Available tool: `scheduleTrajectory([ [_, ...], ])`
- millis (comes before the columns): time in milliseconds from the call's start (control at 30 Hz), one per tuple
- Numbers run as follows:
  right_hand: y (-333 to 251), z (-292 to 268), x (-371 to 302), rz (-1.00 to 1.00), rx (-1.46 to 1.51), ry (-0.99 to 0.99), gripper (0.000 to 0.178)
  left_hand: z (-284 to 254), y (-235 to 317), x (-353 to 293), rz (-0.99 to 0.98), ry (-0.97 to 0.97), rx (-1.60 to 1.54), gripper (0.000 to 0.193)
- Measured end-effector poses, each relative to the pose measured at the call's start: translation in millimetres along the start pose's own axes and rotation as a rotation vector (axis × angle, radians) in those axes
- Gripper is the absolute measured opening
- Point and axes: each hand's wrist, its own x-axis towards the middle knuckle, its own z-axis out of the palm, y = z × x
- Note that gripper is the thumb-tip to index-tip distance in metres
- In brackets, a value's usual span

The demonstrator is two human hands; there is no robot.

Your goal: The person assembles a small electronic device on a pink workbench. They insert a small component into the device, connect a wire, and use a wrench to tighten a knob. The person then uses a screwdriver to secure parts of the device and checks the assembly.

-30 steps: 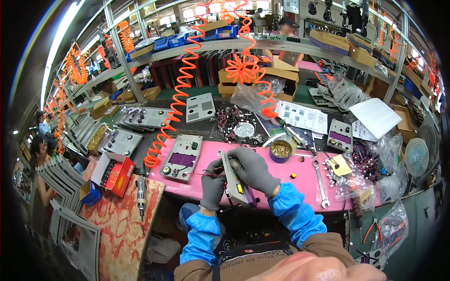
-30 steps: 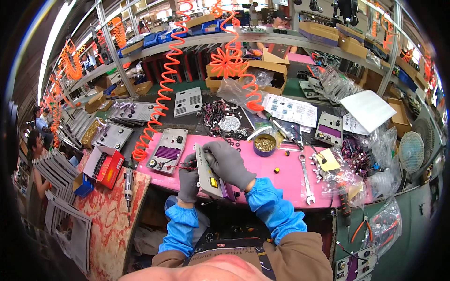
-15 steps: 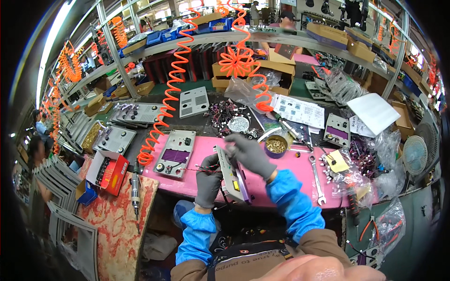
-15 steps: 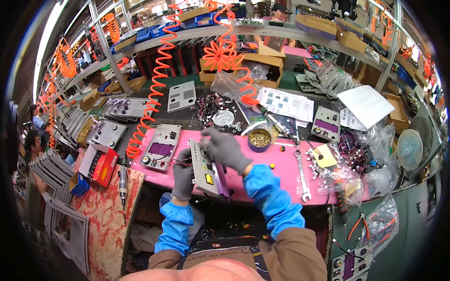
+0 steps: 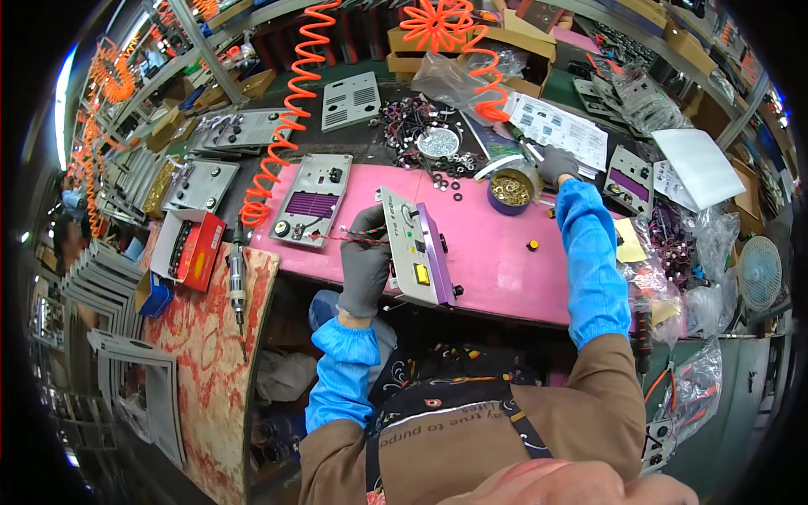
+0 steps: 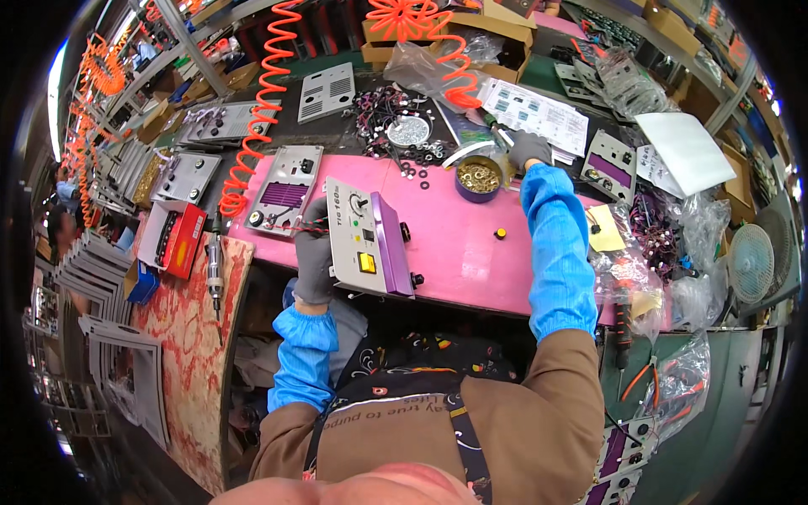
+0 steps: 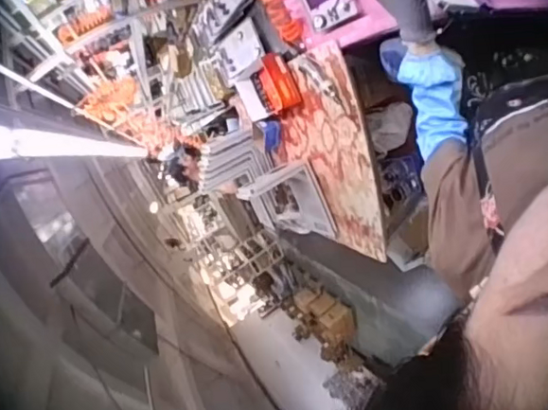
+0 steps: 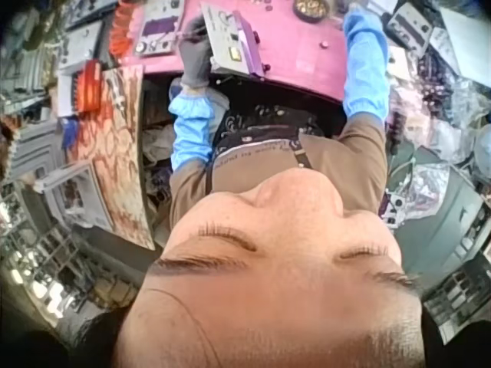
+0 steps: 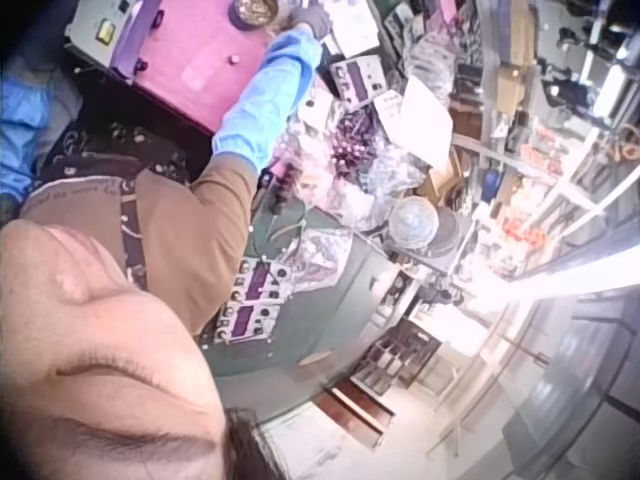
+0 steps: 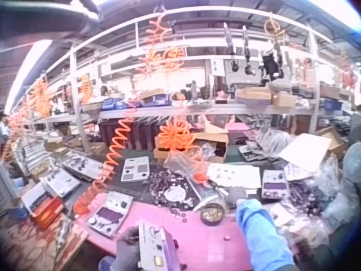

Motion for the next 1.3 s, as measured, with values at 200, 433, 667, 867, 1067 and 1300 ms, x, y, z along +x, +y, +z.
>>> scheduleTrajectory([
  [200, 1.1, -10.6, 7.7, 0.061, 0.025, -0.152, 0.046, 3.7, 6.6, 2.6, 0.001, -0.009, 0.011, 0.037],
  [433, 50.9, -27.2, 8.6, 0.034, 1.028, 0.077, 0.036, 4.5, -0.3, 9.3, 0.063, -0.059, 0.028, 0.039],
  [667, -24.4, -101.3, -143.9, -0.344, 2.245, 0.377, 0.038, 26.5, -2.0, 12.6, -0.003, -0.107, -0.051, 0.035],
  [867, -66.6, -88.9, -183.7, -0.451, 2.590, 0.311, 0.033, 22.6, 3.4, 7.5, -0.016, -0.107, -0.114, 0.035],
  [1067, -112.8, -97.2, -179.9, -0.243, 2.527, 0.584, 0.027, 2.7, -5.5, 7.9, 0.020, -0.077, -0.120, 0.036],
  [1300, -151.6, -88.6, -181.7, -0.198, 2.512, 0.507, 0.030, -2.5, -6.3, 7.2, -0.012, -0.084, -0.186, 0.037],
])
